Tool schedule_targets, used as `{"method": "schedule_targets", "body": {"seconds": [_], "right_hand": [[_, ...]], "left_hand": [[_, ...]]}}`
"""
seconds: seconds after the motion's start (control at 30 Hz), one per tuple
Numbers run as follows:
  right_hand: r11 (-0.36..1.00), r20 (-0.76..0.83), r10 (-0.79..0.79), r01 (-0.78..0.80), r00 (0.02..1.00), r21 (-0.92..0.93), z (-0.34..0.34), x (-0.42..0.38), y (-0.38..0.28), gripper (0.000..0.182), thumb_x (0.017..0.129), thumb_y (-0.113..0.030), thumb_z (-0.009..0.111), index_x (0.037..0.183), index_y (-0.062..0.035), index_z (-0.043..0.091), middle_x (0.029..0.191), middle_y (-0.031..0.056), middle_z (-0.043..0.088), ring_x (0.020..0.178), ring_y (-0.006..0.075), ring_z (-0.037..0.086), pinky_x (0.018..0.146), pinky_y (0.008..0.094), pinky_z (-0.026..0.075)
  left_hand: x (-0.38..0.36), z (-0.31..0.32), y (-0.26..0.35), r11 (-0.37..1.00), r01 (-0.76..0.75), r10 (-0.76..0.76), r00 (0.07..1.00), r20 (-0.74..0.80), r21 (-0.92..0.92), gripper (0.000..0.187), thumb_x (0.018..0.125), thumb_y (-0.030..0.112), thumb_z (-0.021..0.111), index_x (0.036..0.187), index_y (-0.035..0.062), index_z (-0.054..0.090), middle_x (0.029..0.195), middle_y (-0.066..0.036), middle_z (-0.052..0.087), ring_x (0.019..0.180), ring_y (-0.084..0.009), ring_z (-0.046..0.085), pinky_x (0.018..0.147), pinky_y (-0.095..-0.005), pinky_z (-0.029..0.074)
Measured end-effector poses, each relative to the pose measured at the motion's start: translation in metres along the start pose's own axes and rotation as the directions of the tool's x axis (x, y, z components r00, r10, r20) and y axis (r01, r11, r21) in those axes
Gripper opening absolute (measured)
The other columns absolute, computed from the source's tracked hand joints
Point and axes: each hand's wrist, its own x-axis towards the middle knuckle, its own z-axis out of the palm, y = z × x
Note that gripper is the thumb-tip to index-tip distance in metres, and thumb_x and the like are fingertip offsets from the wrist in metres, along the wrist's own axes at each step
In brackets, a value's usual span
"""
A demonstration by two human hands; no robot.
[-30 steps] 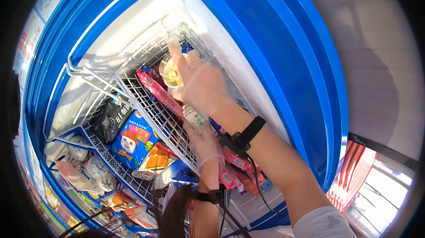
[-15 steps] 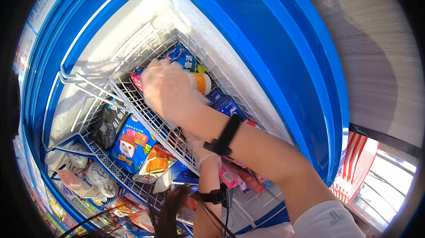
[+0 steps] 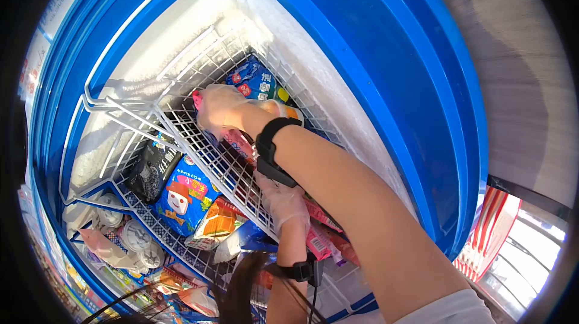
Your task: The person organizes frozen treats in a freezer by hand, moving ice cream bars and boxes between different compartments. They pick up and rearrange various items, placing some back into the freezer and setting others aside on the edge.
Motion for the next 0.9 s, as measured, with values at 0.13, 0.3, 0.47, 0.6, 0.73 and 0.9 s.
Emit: {"method": "schedule_targets", "body": {"seconds": [0.13,0.3,0.47,0.6,0.73,0.9], "right_hand": [[0.965,0.032,0.029,-0.037,0.999,0.26,-0.012,-0.025,0.003,0.035,0.069,-0.026,0.07,0.089,0.0019,0.067,0.091,0.0233,0.067,0.09,0.0368,0.066,0.081,0.0414,0.051],[0.864,0.223,0.054,-0.157,0.973,0.479,-0.024,-0.064,-0.002,0.034,0.074,-0.021,0.068,0.102,-0.002,0.067,0.087,0.0175,0.068,0.084,0.0239,0.066,0.074,0.0346,0.05],[0.895,0.436,-0.164,-0.053,0.885,0.444,-0.042,-0.12,-0.004,0.025,0.077,-0.016,0.063,0.098,-0.0032,0.068,0.081,0.0143,0.069,0.076,0.0242,0.066,0.068,0.0354,0.05],[0.904,0.712,-0.342,0.422,0.613,0.071,-0.056,-0.143,-0.005,0.015,0.076,-0.009,0.06,0.087,-0.0035,0.069,0.078,0.0146,0.068,0.072,0.0306,0.065,0.068,0.0382,0.051],[0.932,0.82,-0.191,0.362,0.539,-0.021,-0.037,-0.14,-0.014,0.011,0.074,-0.005,0.06,0.08,-0.0043,0.069,0.075,0.0171,0.066,0.074,0.0349,0.065,0.069,0.0407,0.051],[0.979,0.184,-0.111,0.139,0.977,-0.147,-0.022,-0.102,0.021,0.013,0.074,-0.009,0.063,0.083,-0.0011,0.068,0.087,0.0217,0.067,0.084,0.0352,0.066,0.075,0.0424,0.052]], "left_hand": [[-0.003,-0.006,0.017,0.862,-0.468,0.483,0.875,-0.036,0.194,0.053,0.086,0.009,0.063,0.132,-0.0038,0.04,0.133,-0.025,0.045,0.124,-0.0402,0.046,0.107,-0.0461,0.037],[-0.013,-0.011,0.045,0.806,-0.591,0.567,0.787,-0.241,-0.033,0.035,0.091,0.019,0.061,0.115,-0.005,0.052,0.123,-0.024,0.053,0.102,-0.0349,0.056,0.088,-0.0461,0.046],[-0.024,-0.032,0.081,0.596,-0.795,0.8,0.576,-0.172,0.111,0.019,0.094,0.01,0.048,0.109,-0.0009,0.054,0.119,-0.022,0.054,0.11,-0.0351,0.055,0.098,-0.0471,0.042],[-0.024,-0.06,0.118,0.46,-0.811,0.888,0.429,-0.166,0.362,0.03,0.098,0.024,0.045,0.108,-0.002,0.056,0.109,-0.022,0.063,0.104,-0.0303,0.06,0.093,-0.0418,0.046],[-0.02,-0.065,0.121,0.875,-0.483,0.483,0.871,-0.093,0.028,0.017,0.095,0.007,0.047,0.1,-0.0033,0.059,0.1,-0.02,0.066,0.086,-0.0375,0.064,0.077,-0.0397,0.052],[-0.009,-0.045,0.096,0.591,-0.747,0.773,0.632,0.049,0.305,0.02,0.088,-0.003,0.054,0.108,-0.0021,0.056,0.099,-0.018,0.064,0.09,-0.0358,0.062,0.085,-0.0414,0.049]]}}
